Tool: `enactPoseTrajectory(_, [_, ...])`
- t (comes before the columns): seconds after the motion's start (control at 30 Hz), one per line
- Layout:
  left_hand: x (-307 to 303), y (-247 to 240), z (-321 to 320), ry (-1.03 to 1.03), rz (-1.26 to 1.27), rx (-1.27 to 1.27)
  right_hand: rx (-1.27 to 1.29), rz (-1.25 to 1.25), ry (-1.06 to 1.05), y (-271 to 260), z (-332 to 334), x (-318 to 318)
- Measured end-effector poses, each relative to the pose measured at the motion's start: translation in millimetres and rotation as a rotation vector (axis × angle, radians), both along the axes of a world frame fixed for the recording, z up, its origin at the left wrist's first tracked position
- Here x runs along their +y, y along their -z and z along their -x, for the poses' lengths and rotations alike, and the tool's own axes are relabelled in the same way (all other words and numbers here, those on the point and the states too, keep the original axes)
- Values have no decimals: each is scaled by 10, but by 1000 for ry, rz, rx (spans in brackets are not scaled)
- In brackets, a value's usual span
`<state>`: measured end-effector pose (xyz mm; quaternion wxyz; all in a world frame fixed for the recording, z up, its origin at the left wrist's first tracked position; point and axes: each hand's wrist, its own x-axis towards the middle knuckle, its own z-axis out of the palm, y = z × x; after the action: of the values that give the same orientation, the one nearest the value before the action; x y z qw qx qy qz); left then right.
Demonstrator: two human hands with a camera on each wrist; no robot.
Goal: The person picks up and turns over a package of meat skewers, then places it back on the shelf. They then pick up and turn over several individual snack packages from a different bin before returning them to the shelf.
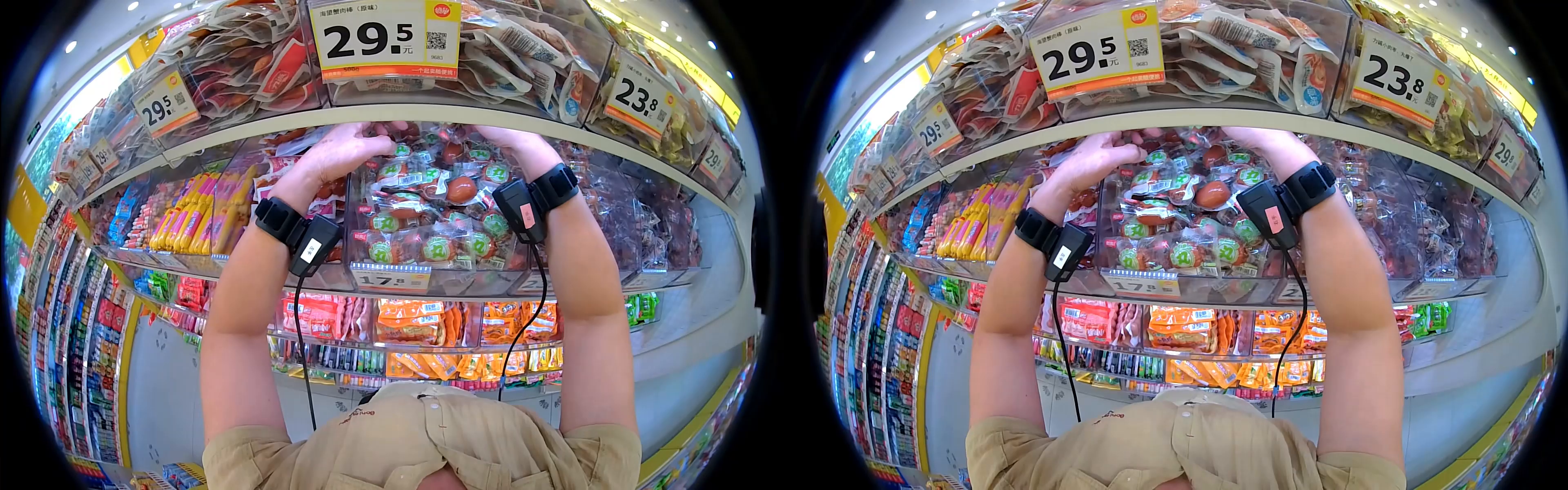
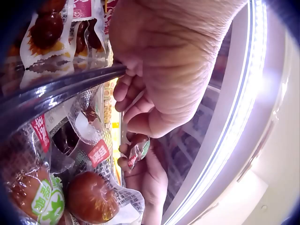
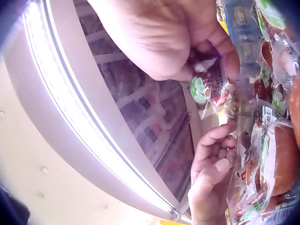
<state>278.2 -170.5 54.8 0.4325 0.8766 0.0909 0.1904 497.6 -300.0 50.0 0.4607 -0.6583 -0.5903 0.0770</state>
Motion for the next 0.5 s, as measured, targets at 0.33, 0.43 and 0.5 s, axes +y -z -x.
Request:
enactPoseTrajectory(0.33, [-67,-55,4,150,16,-7,489,457,-425,-274,301,-327])
enactPoseTrajectory(0.43, [-187,-89,122,148,-126,95,474,423,-515,-282,317,-404])
enactPoseTrajectory(0.5, [-338,-87,209,137,-339,85,397,477,-552,-301,286,-399])
